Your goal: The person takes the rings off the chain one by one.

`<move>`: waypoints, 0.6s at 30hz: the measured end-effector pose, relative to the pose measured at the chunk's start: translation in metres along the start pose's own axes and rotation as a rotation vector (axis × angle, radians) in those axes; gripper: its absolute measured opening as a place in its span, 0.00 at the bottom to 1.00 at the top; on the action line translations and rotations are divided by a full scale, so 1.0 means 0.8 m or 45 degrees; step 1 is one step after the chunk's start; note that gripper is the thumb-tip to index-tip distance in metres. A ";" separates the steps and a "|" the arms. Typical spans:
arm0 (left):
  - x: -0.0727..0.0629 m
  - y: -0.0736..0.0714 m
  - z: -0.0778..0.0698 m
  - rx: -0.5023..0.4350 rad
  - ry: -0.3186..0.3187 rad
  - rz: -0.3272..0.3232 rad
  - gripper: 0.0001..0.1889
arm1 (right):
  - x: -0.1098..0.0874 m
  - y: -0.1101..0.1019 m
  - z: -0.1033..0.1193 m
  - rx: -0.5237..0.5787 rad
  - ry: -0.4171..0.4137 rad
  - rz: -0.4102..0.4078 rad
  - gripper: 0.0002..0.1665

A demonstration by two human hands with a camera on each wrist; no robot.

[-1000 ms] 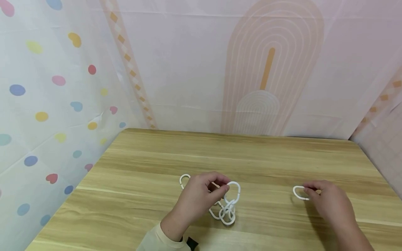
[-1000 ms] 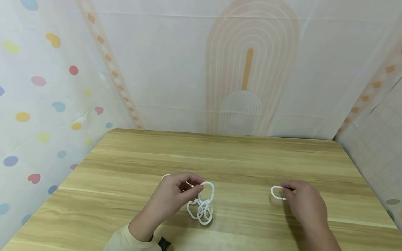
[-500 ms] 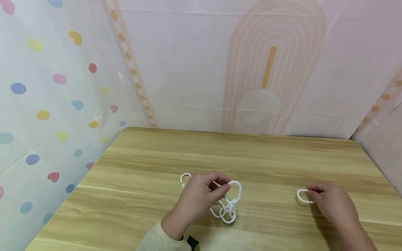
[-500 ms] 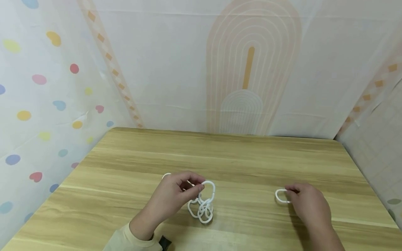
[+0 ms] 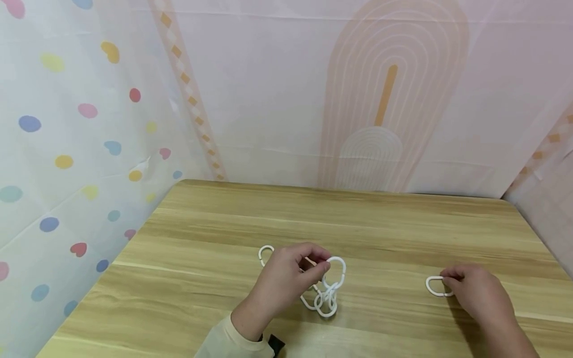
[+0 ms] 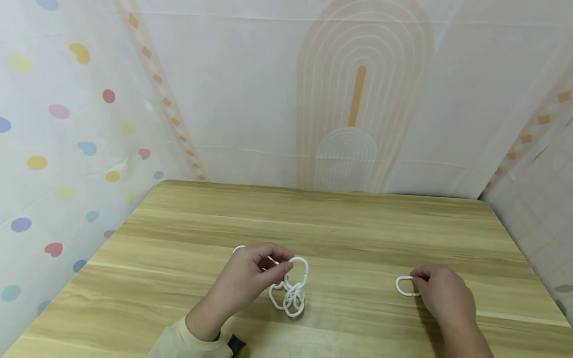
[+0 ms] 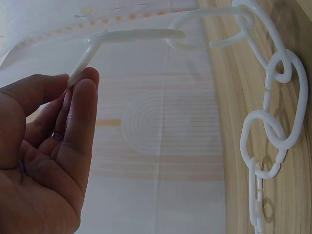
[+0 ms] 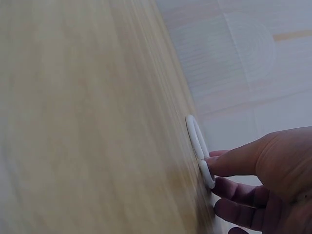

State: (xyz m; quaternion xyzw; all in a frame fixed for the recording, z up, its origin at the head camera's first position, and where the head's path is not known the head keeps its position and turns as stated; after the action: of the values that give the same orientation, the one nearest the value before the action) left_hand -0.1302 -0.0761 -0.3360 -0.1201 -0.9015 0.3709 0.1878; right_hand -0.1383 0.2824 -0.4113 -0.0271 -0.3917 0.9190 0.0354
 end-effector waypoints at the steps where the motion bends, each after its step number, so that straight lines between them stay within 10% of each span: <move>1: 0.000 0.000 0.000 -0.001 -0.001 0.001 0.03 | 0.000 0.000 0.000 -0.001 0.008 0.003 0.08; 18: 0.000 0.000 0.003 0.029 -0.001 0.020 0.03 | 0.003 -0.002 0.003 0.035 0.120 0.042 0.15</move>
State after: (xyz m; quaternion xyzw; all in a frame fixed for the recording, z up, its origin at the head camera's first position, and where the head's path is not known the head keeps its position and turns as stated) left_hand -0.1314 -0.0771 -0.3377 -0.1248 -0.8963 0.3828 0.1858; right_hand -0.1411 0.2821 -0.4084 -0.0764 -0.3766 0.9224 0.0390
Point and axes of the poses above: each hand's wrist, its own x-axis towards the middle knuckle, its own y-axis out of the palm, z = x × y, the point moved 3 cm from there along x, towards the middle knuckle, and after that the axes turned 15 degrees about x, right-handed, at the moved point
